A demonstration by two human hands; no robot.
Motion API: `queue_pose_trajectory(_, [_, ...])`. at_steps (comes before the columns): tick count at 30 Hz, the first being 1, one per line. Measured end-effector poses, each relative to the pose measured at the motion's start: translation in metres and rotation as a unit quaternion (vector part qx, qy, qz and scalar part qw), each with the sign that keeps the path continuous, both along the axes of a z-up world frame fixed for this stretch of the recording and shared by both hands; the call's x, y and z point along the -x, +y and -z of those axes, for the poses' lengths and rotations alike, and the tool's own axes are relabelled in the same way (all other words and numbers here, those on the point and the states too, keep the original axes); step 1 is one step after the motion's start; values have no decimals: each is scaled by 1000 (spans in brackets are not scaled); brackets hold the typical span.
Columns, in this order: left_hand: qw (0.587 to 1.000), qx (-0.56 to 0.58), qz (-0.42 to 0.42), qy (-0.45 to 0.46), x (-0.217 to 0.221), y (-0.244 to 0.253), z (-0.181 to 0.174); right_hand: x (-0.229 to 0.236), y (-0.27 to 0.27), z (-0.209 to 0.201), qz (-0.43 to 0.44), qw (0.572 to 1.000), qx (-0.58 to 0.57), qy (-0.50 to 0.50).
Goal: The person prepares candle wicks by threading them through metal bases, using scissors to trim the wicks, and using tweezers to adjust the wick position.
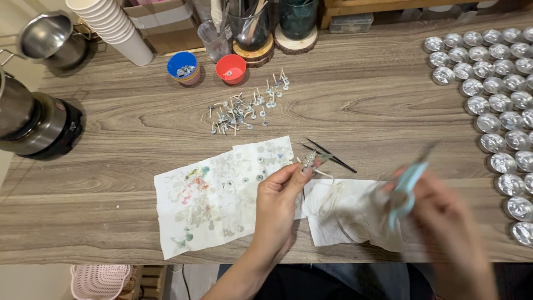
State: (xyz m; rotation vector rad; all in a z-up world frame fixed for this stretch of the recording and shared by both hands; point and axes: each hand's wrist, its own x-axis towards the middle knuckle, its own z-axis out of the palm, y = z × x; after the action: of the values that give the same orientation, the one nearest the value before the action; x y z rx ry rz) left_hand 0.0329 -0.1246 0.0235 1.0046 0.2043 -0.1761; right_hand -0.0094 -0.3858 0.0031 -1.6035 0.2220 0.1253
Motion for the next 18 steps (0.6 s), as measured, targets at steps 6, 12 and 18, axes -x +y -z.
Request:
queue_pose_trajectory(6, [1000,1,-3,6,0,-2,-5,29,96,5,-122,900,-395,138])
queue_pose_trajectory(12, [995,60,29,78,6,1,-15,14,108,-15,-99,923,-328,174])
queue_pose_trajectory(18, [999,9,46,15,4,3,-4,13,104,-6,-108,942,-277,157])
